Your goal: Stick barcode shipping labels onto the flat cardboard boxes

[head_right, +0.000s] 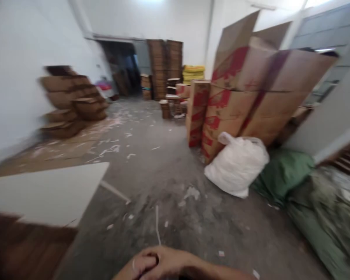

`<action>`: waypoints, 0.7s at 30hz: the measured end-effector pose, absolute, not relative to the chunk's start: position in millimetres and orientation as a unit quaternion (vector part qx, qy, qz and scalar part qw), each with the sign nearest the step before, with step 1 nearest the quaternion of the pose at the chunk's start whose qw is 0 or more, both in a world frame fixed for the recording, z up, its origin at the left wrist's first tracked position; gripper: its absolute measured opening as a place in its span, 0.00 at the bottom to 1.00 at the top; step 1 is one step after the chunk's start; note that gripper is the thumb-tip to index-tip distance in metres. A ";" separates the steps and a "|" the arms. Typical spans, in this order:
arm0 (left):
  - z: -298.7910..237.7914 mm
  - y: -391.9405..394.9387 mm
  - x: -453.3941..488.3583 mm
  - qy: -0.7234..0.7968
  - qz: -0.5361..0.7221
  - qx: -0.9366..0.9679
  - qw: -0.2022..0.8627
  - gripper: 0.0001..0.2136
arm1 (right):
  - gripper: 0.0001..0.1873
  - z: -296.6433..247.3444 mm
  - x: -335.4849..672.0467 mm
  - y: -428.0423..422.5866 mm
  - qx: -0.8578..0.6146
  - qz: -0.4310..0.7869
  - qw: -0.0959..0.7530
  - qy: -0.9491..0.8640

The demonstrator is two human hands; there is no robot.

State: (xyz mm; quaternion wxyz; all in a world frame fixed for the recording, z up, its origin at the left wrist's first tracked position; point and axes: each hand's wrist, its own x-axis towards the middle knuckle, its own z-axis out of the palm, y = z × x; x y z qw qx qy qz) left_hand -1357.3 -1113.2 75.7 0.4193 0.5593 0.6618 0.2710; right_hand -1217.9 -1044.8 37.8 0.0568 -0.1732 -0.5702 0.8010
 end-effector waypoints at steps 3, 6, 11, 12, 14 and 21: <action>122.6 -1020.2 -1285.2 0.414 0.258 0.666 0.564 0.14 | 0.48 69.4 -1129.5 -1002.5 -0.207 0.827 0.230 -0.469; 150.2 -934.6 -1226.7 0.349 0.254 0.659 0.616 0.18 | 0.46 83.3 -1055.1 -975.5 -0.236 0.803 0.310 -0.451; 137.2 -815.1 -1122.4 0.296 0.321 0.604 0.666 0.21 | 0.29 63.2 -966.8 -909.6 -0.438 0.628 0.461 -0.449; 131.1 -796.1 -1097.6 0.280 0.335 0.584 0.684 0.21 | 0.27 57.1 -954.4 -890.5 -0.482 0.569 0.502 -0.438; 121.7 -760.7 -1046.1 0.247 0.358 0.536 0.724 0.24 | 0.28 46.9 -933.2 -849.4 -0.531 0.493 0.564 -0.396; 139.0 -623.3 -910.4 0.135 0.369 0.437 0.809 0.25 | 0.28 63.1 -834.7 -734.3 -0.460 0.626 0.559 -0.289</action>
